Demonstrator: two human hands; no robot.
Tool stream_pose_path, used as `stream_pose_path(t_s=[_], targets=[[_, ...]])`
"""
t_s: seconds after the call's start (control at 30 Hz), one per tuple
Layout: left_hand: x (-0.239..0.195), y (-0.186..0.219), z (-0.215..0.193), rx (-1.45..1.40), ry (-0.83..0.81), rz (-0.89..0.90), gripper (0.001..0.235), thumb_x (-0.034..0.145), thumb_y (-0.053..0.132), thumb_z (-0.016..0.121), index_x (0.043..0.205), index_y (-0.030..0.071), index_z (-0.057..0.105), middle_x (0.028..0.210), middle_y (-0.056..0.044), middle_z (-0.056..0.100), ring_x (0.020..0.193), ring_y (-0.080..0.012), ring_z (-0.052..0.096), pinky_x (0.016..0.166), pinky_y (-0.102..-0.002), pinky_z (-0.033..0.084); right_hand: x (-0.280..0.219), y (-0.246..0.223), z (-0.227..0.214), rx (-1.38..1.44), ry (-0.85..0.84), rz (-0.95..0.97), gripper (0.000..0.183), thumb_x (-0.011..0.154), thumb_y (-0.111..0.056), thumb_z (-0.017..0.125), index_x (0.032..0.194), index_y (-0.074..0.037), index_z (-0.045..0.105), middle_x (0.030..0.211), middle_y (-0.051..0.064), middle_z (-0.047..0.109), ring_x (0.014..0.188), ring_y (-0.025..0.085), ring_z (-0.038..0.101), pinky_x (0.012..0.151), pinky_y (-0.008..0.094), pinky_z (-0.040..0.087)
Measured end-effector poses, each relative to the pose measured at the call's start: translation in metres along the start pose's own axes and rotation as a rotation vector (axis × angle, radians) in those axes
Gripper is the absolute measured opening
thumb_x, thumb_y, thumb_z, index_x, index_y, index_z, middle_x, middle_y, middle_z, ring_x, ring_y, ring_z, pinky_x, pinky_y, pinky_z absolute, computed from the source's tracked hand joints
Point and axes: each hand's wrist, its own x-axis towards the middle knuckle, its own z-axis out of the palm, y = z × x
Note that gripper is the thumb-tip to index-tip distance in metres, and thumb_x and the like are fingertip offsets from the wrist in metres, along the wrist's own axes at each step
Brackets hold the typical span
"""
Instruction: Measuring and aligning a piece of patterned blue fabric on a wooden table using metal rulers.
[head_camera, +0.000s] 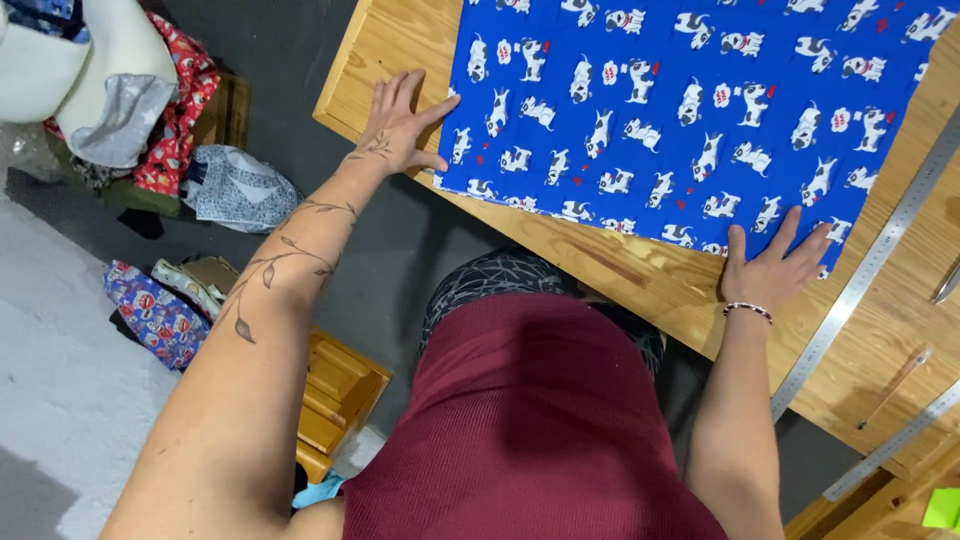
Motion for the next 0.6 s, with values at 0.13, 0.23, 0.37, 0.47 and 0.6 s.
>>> stream_pose_path(t_s=[0.13, 0.23, 0.37, 0.47, 0.6], targets=[[0.005, 0.012, -0.008, -0.01, -0.07, -0.037, 0.11, 0.069, 0.066, 0.079, 0.159, 0.039, 0.023, 0.162, -0.027, 0.003, 0.15, -0.0485, 0.0, 0.118, -0.068, 0.0, 0.014, -0.001, -0.02, 0.078, -0.188, 0.097, 0.087, 0.099, -0.073, 0.04, 0.166, -0.02, 0.021, 0.165, 0.017, 0.002, 0.153, 0.042, 0.004, 0.122, 0.066, 0.008], [0.009, 0.02, -0.005, 0.011, -0.098, -0.033, 0.113, 0.069, 0.072, 0.074, 0.161, 0.038, 0.017, 0.163, -0.027, -0.006, 0.15, -0.0472, -0.008, 0.118, -0.068, -0.003, 0.032, 0.003, -0.024, 0.075, -0.22, 0.109, 0.089, 0.097, -0.072, 0.041, 0.165, -0.017, 0.022, 0.165, 0.02, 0.003, 0.152, 0.044, 0.003, 0.12, 0.067, 0.003], [0.007, 0.03, 0.008, -0.005, -0.069, -0.024, 0.117, 0.068, 0.081, 0.067, 0.163, 0.035, 0.017, 0.163, -0.026, -0.011, 0.15, -0.0462, -0.014, 0.116, -0.07, -0.008, 0.052, -0.014, -0.033, -0.1, -0.248, 0.191, 0.081, 0.103, -0.053, 0.055, 0.162, -0.005, 0.025, 0.162, 0.031, 0.012, 0.148, 0.044, 0.004, 0.115, 0.069, 0.004], [0.006, 0.04, 0.013, 0.002, -0.086, -0.028, 0.117, 0.07, 0.079, 0.069, 0.162, 0.035, 0.012, 0.164, -0.027, -0.011, 0.15, -0.0473, -0.013, 0.116, -0.069, -0.008, 0.034, -0.112, -0.075, 0.043, -0.12, -0.028, 0.054, 0.098, -0.014, 0.07, 0.145, 0.001, 0.048, 0.153, 0.033, 0.032, 0.143, 0.051, 0.019, 0.111, 0.068, 0.002], [0.006, 0.04, 0.027, -0.044, -0.016, 0.001, 0.117, 0.07, 0.076, 0.075, 0.162, 0.036, 0.015, 0.164, -0.029, -0.008, 0.151, -0.0478, -0.011, 0.117, -0.069, -0.006, -0.005, -0.206, -0.04, 0.402, -0.252, -0.281, 0.041, 0.087, -0.004, 0.066, 0.128, -0.003, 0.062, 0.13, 0.017, 0.054, 0.114, 0.033, 0.05, 0.098, 0.05, 0.044]])
